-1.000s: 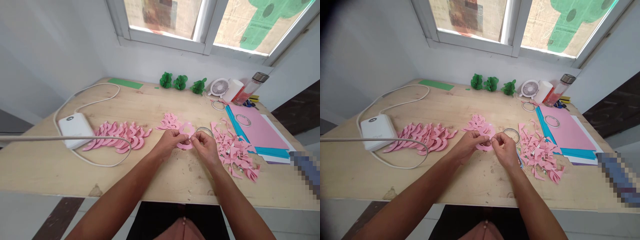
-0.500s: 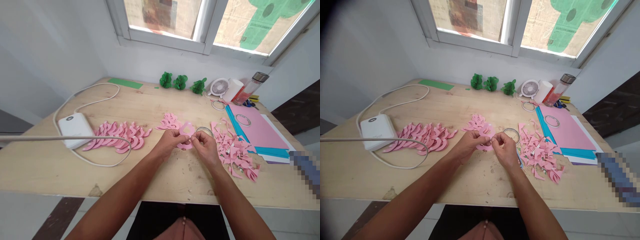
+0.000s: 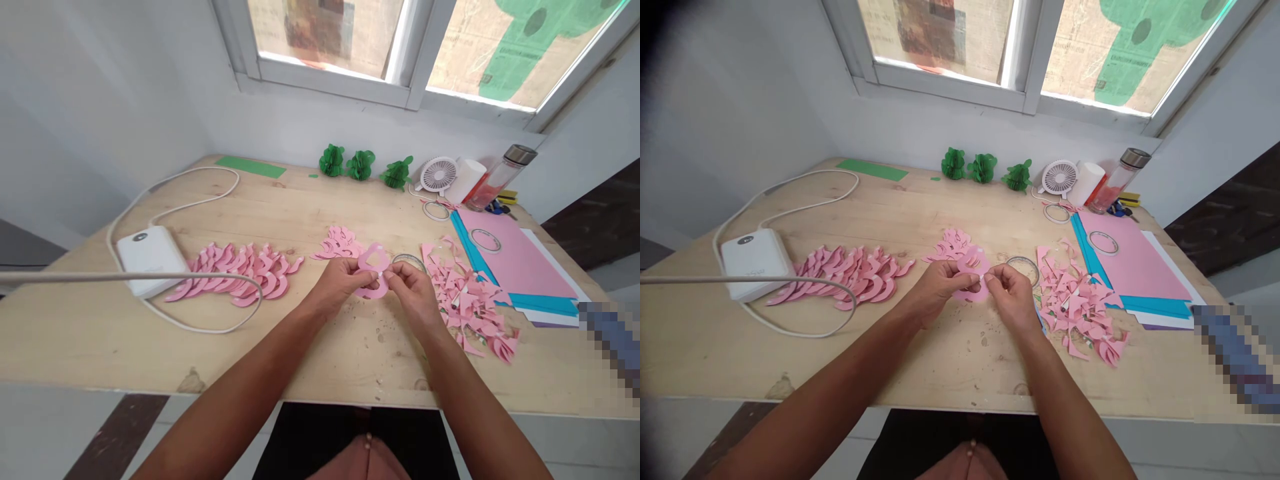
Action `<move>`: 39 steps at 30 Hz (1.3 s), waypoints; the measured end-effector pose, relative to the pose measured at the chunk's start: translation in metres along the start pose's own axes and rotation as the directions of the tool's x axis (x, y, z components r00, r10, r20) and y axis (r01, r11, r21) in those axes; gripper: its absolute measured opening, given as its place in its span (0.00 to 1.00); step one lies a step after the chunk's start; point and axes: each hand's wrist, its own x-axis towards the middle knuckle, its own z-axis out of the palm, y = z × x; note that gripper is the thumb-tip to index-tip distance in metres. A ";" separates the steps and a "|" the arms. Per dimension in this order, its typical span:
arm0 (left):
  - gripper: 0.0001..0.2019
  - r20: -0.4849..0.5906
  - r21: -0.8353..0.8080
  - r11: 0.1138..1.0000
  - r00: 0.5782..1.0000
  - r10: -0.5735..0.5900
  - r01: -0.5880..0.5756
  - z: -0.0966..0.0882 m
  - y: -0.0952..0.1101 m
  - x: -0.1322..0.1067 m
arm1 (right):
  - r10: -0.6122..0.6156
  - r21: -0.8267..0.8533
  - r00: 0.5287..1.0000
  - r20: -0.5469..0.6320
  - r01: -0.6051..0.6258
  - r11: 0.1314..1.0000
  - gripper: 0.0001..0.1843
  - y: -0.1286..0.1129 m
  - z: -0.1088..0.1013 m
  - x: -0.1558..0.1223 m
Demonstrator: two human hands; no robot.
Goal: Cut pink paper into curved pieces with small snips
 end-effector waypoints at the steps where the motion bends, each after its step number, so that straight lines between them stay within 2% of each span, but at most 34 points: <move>1: 0.06 0.000 0.000 1.000 1.000 -0.001 0.001 0.000 0.000 0.000 | 0.004 0.011 1.000 0.003 -0.004 1.000 0.08 -0.001 0.000 0.000; 9: 0.05 0.001 -0.023 1.000 1.000 0.000 0.000 0.001 -0.001 0.001 | 0.004 -0.004 1.000 -0.007 -0.004 1.000 0.10 -0.001 -0.001 0.000; 17: 0.05 0.014 -0.024 0.999 0.999 0.038 -0.037 0.000 -0.001 0.000 | 0.022 0.055 1.000 0.002 -0.022 0.998 0.08 0.000 0.000 0.001; 24: 0.05 0.018 0.026 0.999 1.000 0.025 -0.026 0.002 0.003 -0.002 | 0.066 0.132 0.998 0.013 -0.068 0.989 0.08 0.001 0.000 0.002; 33: 0.06 0.011 0.014 0.999 0.999 0.039 -0.039 0.002 0.001 0.000 | 0.102 0.130 0.994 0.025 -0.104 0.986 0.05 0.004 0.000 0.003; 39: 0.06 -0.004 0.039 0.996 0.997 0.079 -0.078 0.001 -0.002 0.002 | 0.062 0.116 0.998 -0.006 -0.061 0.991 0.08 -0.002 0.000 0.001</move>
